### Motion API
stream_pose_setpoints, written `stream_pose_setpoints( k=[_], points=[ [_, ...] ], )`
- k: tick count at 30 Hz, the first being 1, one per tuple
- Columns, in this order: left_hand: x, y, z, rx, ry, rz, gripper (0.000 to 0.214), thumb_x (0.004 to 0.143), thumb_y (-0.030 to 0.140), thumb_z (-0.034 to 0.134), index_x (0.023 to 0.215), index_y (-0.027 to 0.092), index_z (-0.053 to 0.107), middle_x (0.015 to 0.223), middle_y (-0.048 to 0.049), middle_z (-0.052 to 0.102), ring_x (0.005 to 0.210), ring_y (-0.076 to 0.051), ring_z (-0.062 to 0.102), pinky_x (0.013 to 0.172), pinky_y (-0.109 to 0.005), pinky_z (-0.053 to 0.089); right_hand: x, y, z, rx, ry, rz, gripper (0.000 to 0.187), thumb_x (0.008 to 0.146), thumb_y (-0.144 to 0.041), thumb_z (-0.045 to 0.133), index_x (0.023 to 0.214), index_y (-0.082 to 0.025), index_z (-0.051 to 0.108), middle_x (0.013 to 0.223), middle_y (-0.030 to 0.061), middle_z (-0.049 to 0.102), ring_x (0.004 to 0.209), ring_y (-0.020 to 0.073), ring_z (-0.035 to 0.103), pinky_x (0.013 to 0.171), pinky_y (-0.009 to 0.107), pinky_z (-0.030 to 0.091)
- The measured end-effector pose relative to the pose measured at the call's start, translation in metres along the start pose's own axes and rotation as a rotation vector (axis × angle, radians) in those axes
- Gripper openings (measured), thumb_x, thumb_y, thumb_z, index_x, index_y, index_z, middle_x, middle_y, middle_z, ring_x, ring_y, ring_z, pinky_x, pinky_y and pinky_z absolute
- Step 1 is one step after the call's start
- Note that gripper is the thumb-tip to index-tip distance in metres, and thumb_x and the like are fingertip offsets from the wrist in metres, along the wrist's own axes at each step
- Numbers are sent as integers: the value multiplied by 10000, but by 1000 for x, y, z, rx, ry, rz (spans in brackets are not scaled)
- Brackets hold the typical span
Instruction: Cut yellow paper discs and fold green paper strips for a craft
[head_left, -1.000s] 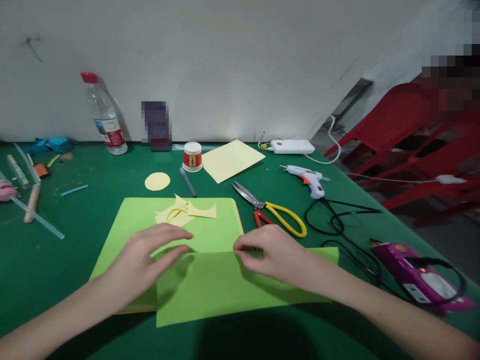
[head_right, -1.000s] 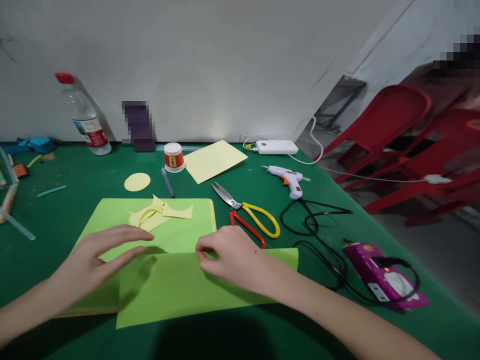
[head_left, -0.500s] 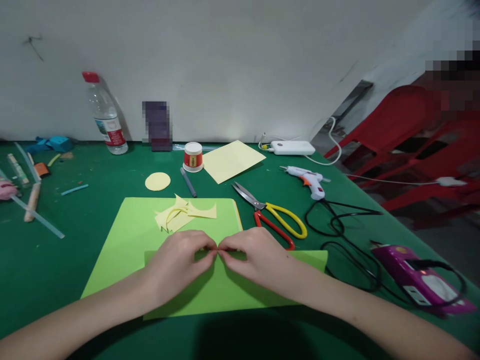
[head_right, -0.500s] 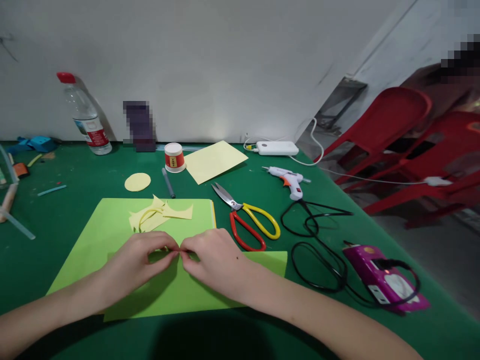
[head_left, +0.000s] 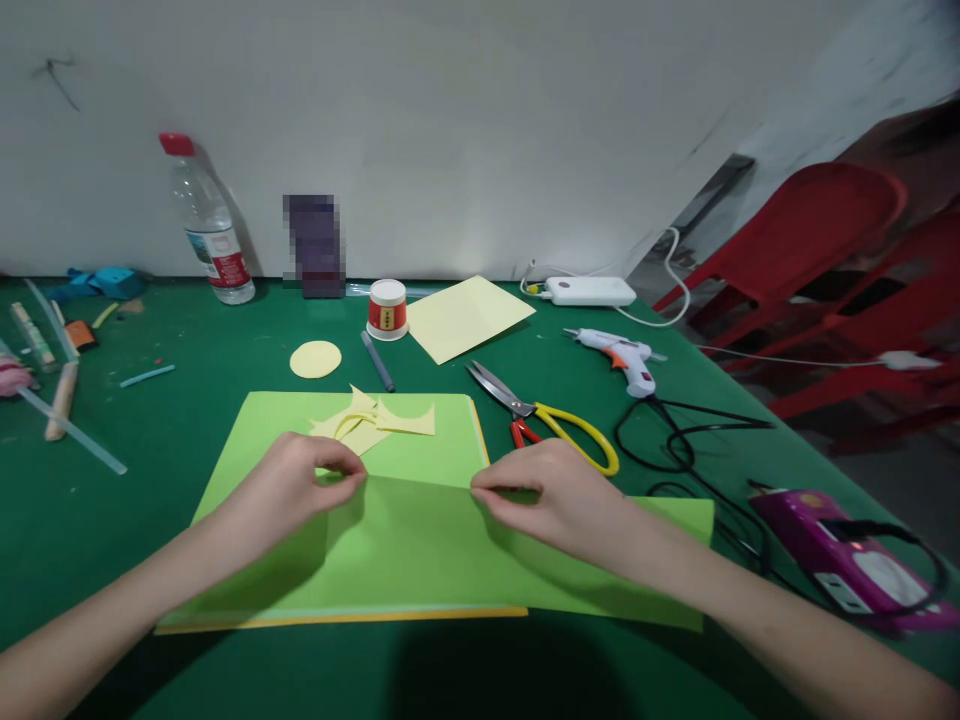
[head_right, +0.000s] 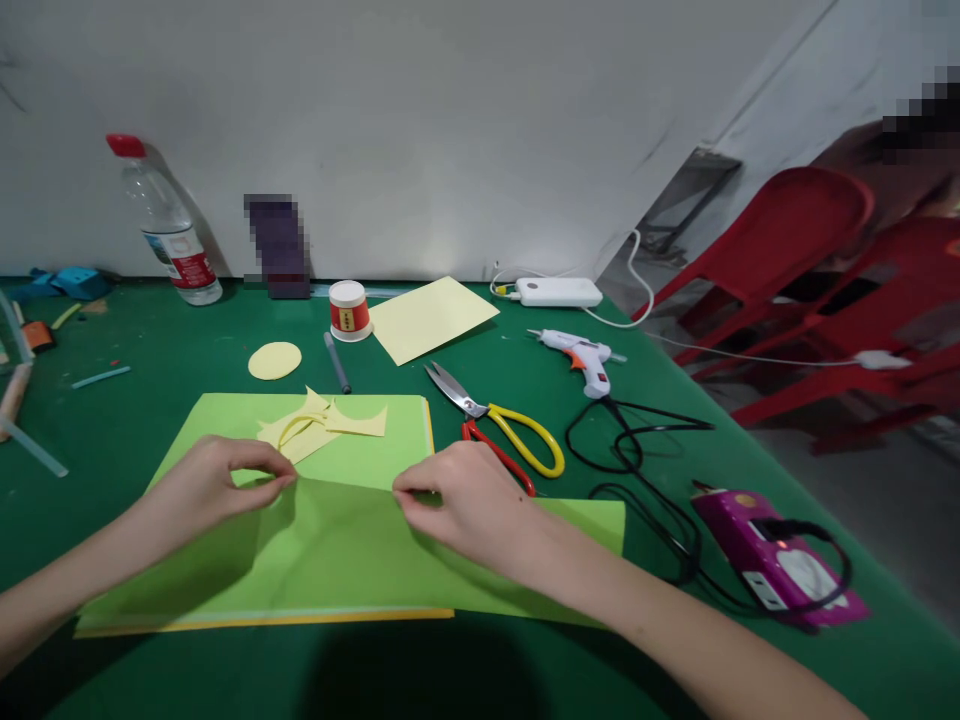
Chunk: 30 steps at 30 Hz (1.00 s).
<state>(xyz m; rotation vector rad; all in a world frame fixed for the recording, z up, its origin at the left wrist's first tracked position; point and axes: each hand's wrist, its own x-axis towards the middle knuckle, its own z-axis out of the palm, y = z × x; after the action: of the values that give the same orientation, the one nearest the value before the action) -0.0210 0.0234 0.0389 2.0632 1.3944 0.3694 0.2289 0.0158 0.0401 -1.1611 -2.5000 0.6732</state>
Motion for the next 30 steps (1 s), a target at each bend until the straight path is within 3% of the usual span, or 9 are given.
stream_pose_setpoints(
  k=[5, 8, 12, 15, 18, 25, 30],
  points=[
    [-5, -26, -23, 118, 131, -101, 202, 733, 327, 533, 749, 183, 673, 828, -43, 709, 757, -213, 637, 734, -327, 487, -8, 14, -11, -4, 31, 53, 228, 770, -177, 491, 680, -180, 701, 652, 28, 702, 536, 136, 607, 554, 238, 416],
    [-4, -24, -29, 51, 173, -137, 292, 781, 404, 489, 861, 190, 670, 953, -51, 691, 865, -223, 620, 762, -326, 481, -9, 19, -8, 28, 43, 74, 212, 770, -178, 495, 718, -180, 700, 683, 17, 710, 559, 138, 622, 578, 241, 444],
    [2, -5, -15, -98, 8, -34, 366, 823, 440, 451, 1070, 220, 607, 1049, -26, 661, 939, -194, 598, 779, -283, 469, 0, 19, -1, 91, 31, 111, 188, 754, -160, 506, 716, -178, 689, 702, 16, 710, 594, 132, 620, 592, 232, 452],
    [9, 3, -1, -55, -115, 68, 313, 809, 418, 491, 936, 190, 664, 861, -23, 698, 718, -162, 607, 643, -245, 449, 8, 19, 2, 190, 26, 167, 174, 737, -141, 509, 686, -169, 673, 679, 14, 699, 592, 130, 603, 595, 237, 453],
    [12, 4, 9, -31, -130, 102, 281, 834, 338, 468, 790, 162, 682, 696, -11, 682, 560, -117, 529, 543, -218, 383, 16, 15, 7, 264, 48, 184, 154, 731, -139, 515, 703, -152, 666, 731, 32, 703, 653, 144, 618, 637, 248, 473],
    [10, 10, 19, -35, -92, 132, 292, 830, 301, 465, 718, 128, 673, 534, 20, 566, 466, -71, 388, 463, -196, 287, 38, -12, 24, 408, 82, 128, 139, 743, -149, 531, 704, -132, 664, 700, 23, 689, 655, 122, 612, 616, 206, 476],
    [5, 14, 15, -17, -74, 130, 289, 839, 292, 453, 751, 128, 675, 526, 27, 547, 451, -66, 380, 451, -191, 278, 46, -22, 26, 436, 96, 96, 125, 706, -124, 559, 659, -129, 676, 645, 12, 684, 619, 116, 611, 595, 194, 468]
  ],
)
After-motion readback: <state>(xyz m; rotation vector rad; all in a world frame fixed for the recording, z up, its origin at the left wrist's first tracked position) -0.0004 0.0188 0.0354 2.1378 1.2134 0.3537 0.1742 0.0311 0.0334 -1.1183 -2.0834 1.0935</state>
